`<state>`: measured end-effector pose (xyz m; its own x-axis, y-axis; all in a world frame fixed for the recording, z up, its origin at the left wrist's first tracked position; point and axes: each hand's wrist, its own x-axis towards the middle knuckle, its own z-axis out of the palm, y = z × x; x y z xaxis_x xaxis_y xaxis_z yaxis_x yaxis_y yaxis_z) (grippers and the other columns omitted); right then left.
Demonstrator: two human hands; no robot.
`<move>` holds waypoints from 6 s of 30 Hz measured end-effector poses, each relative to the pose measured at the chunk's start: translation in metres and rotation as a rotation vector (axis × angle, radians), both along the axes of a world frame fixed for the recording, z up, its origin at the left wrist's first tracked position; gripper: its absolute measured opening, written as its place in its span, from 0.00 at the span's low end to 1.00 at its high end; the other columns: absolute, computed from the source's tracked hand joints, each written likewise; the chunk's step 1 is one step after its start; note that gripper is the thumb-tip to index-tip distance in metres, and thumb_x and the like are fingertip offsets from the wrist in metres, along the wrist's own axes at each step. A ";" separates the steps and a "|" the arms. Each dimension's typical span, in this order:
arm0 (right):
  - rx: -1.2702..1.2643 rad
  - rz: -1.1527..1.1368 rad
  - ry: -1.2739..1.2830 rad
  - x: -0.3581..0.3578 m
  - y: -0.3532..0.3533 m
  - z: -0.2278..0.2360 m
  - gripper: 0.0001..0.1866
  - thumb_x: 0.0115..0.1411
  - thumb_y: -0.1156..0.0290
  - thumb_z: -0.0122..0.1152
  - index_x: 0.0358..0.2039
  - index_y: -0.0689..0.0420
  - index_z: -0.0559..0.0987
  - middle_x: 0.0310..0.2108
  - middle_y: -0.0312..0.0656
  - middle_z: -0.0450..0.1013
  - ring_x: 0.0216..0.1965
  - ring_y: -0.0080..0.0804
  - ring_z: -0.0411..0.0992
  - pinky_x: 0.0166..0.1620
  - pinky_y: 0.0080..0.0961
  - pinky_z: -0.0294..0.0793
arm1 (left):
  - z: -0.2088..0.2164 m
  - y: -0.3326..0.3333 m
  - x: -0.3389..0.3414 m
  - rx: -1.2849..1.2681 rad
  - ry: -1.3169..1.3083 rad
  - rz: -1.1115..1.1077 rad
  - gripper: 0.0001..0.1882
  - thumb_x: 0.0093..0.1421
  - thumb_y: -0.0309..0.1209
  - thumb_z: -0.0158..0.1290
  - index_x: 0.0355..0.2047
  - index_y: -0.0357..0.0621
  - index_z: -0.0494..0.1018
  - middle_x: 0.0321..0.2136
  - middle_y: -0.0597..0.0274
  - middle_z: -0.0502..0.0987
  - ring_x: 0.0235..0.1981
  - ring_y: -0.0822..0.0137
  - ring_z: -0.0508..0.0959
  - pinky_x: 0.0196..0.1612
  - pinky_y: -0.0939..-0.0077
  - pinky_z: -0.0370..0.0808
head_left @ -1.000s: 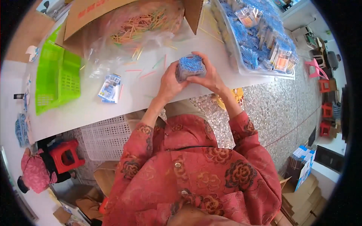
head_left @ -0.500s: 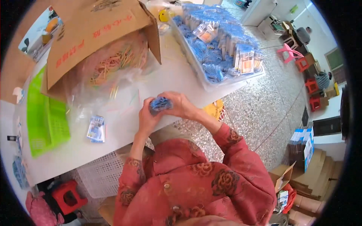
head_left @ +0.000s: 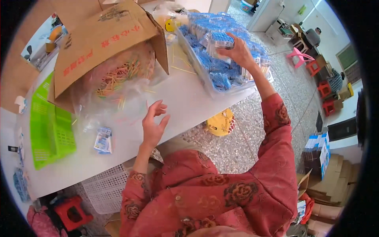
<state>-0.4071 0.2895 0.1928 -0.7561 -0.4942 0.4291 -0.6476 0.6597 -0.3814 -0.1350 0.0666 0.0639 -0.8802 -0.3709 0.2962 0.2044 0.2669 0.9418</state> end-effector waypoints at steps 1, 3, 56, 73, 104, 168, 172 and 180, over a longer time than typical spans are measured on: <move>-0.007 0.001 0.004 -0.003 0.004 -0.003 0.38 0.43 0.55 0.69 0.51 0.65 0.70 0.23 0.48 0.75 0.23 0.33 0.74 0.32 0.26 0.74 | 0.006 -0.001 -0.006 -0.072 -0.001 -0.025 0.28 0.49 0.20 0.58 0.52 0.41 0.65 0.40 0.59 0.75 0.36 0.68 0.76 0.43 0.73 0.73; 0.066 -0.036 -0.070 -0.009 0.009 -0.010 0.42 0.42 0.55 0.71 0.54 0.64 0.67 0.34 0.54 0.75 0.34 0.38 0.75 0.42 0.29 0.73 | 0.023 -0.004 -0.022 -0.153 -0.002 -0.046 0.28 0.49 0.21 0.57 0.51 0.41 0.64 0.39 0.59 0.75 0.36 0.67 0.76 0.43 0.73 0.73; 0.222 0.078 -0.178 -0.137 0.009 -0.042 0.40 0.37 0.61 0.72 0.51 0.62 0.68 0.45 0.53 0.71 0.45 0.46 0.71 0.49 0.33 0.69 | 0.058 0.075 -0.295 -0.974 0.403 -0.057 0.14 0.47 0.32 0.58 0.32 0.46 0.66 0.32 0.58 0.75 0.33 0.57 0.77 0.32 0.63 0.74; 0.496 -0.015 0.492 -0.098 0.015 -0.055 0.17 0.47 0.77 0.59 0.40 0.52 0.71 0.40 0.37 0.69 0.48 0.39 0.67 0.44 0.34 0.71 | 0.039 0.082 -0.306 -1.012 0.178 -0.167 0.10 0.49 0.31 0.55 0.31 0.43 0.69 0.30 0.54 0.74 0.32 0.52 0.77 0.33 0.59 0.74; 0.010 0.708 -0.057 0.140 -0.067 -0.042 0.15 0.50 0.82 0.58 0.41 0.59 0.75 0.45 0.46 0.71 0.47 0.43 0.71 0.49 0.32 0.70 | -0.013 -0.111 0.114 -0.714 -0.245 0.787 0.16 0.45 0.29 0.61 0.36 0.41 0.74 0.35 0.55 0.75 0.41 0.56 0.73 0.46 0.64 0.69; -0.039 1.095 -0.450 0.223 -0.192 -0.051 0.11 0.49 0.76 0.62 0.35 0.62 0.77 0.33 0.44 0.74 0.31 0.36 0.73 0.35 0.29 0.72 | 0.016 -0.045 0.131 0.123 -0.167 0.423 0.05 0.49 0.21 0.59 0.22 0.32 0.74 0.19 0.63 0.76 0.21 0.80 0.71 0.26 0.83 0.69; -0.241 1.056 -0.293 0.232 -0.186 -0.039 0.16 0.47 0.76 0.65 0.39 0.59 0.76 0.39 0.42 0.72 0.32 0.34 0.72 0.34 0.26 0.72 | 0.006 -0.041 0.127 0.253 -0.102 0.436 0.04 0.50 0.20 0.57 0.21 0.34 0.73 0.19 0.67 0.75 0.23 0.82 0.71 0.27 0.85 0.69; -0.134 1.061 -0.128 0.237 -0.173 -0.039 0.18 0.45 0.79 0.64 0.39 0.56 0.76 0.41 0.41 0.70 0.36 0.36 0.72 0.36 0.28 0.73 | 0.003 -0.040 0.122 0.409 -0.043 0.387 0.06 0.49 0.16 0.58 0.21 0.38 0.73 0.20 0.72 0.72 0.24 0.83 0.69 0.28 0.88 0.67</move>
